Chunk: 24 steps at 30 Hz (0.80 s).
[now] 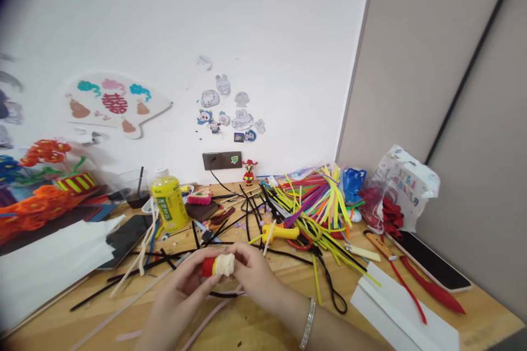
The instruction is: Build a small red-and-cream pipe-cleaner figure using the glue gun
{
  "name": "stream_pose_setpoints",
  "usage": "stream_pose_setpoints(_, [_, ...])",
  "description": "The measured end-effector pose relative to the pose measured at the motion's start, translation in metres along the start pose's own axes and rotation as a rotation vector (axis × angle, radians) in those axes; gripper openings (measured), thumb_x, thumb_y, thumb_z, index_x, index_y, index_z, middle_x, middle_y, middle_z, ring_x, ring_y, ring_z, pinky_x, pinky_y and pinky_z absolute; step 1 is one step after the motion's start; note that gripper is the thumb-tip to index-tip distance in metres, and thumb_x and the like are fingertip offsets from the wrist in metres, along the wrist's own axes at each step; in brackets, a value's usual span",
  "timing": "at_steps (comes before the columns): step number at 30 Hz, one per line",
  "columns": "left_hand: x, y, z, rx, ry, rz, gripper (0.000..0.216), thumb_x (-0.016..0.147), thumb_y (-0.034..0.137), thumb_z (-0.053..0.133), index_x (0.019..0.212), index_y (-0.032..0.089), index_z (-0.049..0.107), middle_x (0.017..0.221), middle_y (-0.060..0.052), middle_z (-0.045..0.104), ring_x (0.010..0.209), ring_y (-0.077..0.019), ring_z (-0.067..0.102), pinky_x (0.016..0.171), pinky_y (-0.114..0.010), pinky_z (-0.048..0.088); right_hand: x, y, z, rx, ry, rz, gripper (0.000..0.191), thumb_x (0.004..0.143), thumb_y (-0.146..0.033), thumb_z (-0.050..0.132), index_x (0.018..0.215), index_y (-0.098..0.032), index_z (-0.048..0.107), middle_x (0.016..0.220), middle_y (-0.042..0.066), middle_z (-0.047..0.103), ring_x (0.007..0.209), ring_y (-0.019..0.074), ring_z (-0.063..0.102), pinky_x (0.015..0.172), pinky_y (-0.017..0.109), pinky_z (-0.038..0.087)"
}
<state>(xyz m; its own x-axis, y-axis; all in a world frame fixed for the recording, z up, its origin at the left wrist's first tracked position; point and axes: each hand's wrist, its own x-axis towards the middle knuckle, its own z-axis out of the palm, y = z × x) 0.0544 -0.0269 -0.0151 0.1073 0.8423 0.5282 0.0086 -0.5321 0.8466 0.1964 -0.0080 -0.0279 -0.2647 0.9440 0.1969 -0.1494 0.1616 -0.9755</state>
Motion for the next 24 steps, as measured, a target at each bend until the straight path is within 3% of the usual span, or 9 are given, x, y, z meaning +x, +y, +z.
stream_pose_setpoints(4, [0.001, -0.002, -0.001, -0.005, 0.036, -0.046, 0.021, 0.068, 0.016, 0.065, 0.087, 0.023, 0.066, 0.088, -0.004, 0.067, 0.082, -0.0184, 0.064, 0.073, -0.026, 0.053, -0.005, -0.004, 0.003, -0.182, -0.016, -0.128, 0.009, 0.078, -0.022, 0.051, 0.079, -0.017, 0.058, 0.069, -0.002, 0.054, 0.061, 0.0116, 0.049, 0.054, 0.02, 0.039])
stream_pose_setpoints(8, [0.0, -0.005, -0.006, 0.152, 0.025, -0.068, 0.021, 0.068, 0.02, 0.064, 0.09, 0.021, 0.065, 0.091, -0.006, 0.067, 0.084, -0.0206, 0.063, 0.075, -0.03, 0.053, -0.007, -0.006, 0.004, -0.321, -0.018, -0.21, 0.015, 0.078, -0.015, 0.047, 0.082, -0.016, 0.061, 0.073, 0.0, 0.058, 0.069, 0.0147, 0.053, 0.062, 0.023, 0.041])
stream_pose_setpoints(13, [0.001, -0.01, -0.01, 0.232, 0.077, -0.092, 0.025, 0.069, 0.026, 0.062, 0.093, 0.019, 0.063, 0.093, -0.009, 0.067, 0.085, -0.0223, 0.063, 0.077, -0.034, 0.052, -0.007, -0.002, 0.006, -0.479, -0.038, -0.23, 0.017, 0.08, -0.015, 0.046, 0.084, -0.016, 0.062, 0.073, 0.001, 0.061, 0.069, 0.0156, 0.055, 0.063, 0.023, 0.041])
stream_pose_setpoints(20, [0.007, -0.02, -0.012, 0.215, 0.183, -0.075, 0.024, 0.067, 0.028, 0.063, 0.09, 0.019, 0.063, 0.093, -0.008, 0.066, 0.087, -0.0217, 0.063, 0.078, -0.034, 0.053, -0.016, -0.009, 0.012, -0.942, 0.055, -0.266, 0.016, 0.078, -0.009, 0.046, 0.081, -0.017, 0.059, 0.071, 0.002, 0.063, 0.062, 0.0151, 0.056, 0.054, 0.022, 0.035])
stream_pose_setpoints(24, [0.007, -0.021, -0.011, 0.219, 0.209, -0.057, 0.024, 0.066, 0.028, 0.064, 0.088, 0.018, 0.063, 0.091, -0.008, 0.066, 0.082, -0.0208, 0.065, 0.076, -0.033, 0.053, -0.019, -0.011, 0.013, -1.095, 0.041, -0.362, 0.014, 0.08, -0.009, 0.046, 0.08, -0.017, 0.057, 0.071, 0.002, 0.064, 0.063, 0.015, 0.057, 0.054, 0.023, 0.033])
